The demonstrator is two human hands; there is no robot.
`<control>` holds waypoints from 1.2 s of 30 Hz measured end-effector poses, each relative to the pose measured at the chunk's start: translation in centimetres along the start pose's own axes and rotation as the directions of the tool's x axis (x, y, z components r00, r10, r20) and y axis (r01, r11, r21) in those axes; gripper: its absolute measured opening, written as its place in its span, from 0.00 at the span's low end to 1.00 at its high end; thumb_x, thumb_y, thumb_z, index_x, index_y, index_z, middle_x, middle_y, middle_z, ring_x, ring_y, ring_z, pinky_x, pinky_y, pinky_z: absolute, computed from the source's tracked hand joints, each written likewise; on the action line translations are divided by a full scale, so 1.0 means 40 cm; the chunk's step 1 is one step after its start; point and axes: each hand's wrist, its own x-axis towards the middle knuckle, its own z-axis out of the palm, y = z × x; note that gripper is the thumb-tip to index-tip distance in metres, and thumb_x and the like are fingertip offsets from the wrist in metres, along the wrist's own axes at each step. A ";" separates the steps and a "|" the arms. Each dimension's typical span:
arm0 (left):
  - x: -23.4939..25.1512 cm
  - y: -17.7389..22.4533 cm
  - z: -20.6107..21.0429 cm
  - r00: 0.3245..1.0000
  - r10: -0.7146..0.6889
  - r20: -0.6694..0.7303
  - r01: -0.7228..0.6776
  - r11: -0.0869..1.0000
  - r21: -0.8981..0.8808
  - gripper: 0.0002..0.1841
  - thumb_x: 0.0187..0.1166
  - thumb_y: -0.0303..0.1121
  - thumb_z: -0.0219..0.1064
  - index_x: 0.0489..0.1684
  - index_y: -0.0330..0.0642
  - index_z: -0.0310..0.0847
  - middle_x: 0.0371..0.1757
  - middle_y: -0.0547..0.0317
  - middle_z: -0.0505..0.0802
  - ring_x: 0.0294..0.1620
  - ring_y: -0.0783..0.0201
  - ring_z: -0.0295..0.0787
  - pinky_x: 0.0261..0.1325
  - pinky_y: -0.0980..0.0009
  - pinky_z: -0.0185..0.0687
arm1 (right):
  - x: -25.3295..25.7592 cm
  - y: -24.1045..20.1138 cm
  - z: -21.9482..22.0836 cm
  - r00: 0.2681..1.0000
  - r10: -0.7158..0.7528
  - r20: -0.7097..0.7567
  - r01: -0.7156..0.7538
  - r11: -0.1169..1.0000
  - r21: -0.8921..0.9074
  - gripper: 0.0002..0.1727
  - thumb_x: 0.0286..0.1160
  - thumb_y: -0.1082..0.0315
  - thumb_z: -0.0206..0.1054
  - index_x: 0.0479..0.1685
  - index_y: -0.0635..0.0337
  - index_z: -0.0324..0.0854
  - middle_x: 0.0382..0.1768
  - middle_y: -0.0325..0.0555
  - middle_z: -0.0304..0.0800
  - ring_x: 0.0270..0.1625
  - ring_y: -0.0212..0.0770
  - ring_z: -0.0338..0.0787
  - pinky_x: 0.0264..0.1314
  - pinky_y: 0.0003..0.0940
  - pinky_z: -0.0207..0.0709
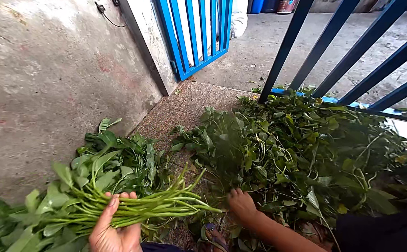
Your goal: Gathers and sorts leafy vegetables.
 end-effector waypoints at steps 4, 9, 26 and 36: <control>0.003 -0.020 0.002 1.000 0.000 -0.029 0.003 0.996 0.084 0.08 0.86 0.19 0.53 0.51 0.38 0.76 0.33 0.55 0.93 0.32 0.59 0.96 0.42 0.61 0.97 | 0.109 0.046 0.052 0.998 0.031 0.051 -0.028 0.997 -0.067 0.20 0.73 0.78 0.62 0.65 0.68 0.82 0.69 0.67 0.83 0.77 0.67 0.77 0.77 0.67 0.66; -0.006 -0.026 0.001 0.999 0.029 0.020 -0.032 0.986 0.161 0.09 0.82 0.15 0.55 0.53 0.34 0.74 0.31 0.52 0.93 0.30 0.58 0.96 0.40 0.61 0.97 | 0.023 0.088 0.004 0.976 0.098 -0.193 0.002 0.886 0.464 0.21 0.87 0.56 0.56 0.65 0.56 0.88 0.62 0.53 0.91 0.70 0.52 0.87 0.78 0.56 0.73; -0.109 -0.161 0.045 0.987 -0.112 0.112 0.056 0.909 0.412 0.17 0.65 0.08 0.69 0.52 0.21 0.76 0.34 0.38 0.95 0.29 0.49 0.96 0.35 0.58 0.96 | -0.096 -0.080 -0.088 0.348 0.082 -0.934 0.630 0.717 0.298 0.11 0.73 0.65 0.74 0.52 0.48 0.95 0.36 0.35 0.91 0.38 0.28 0.90 0.41 0.25 0.88; -0.037 -0.111 -0.002 0.989 0.092 0.117 -0.133 0.899 0.417 0.05 0.79 0.17 0.63 0.46 0.29 0.77 0.29 0.54 0.93 0.32 0.62 0.94 0.41 0.66 0.94 | -0.211 0.104 0.094 0.994 -0.077 -0.074 0.090 0.978 0.189 0.22 0.73 0.60 0.73 0.65 0.60 0.86 0.71 0.64 0.82 0.78 0.67 0.76 0.77 0.64 0.71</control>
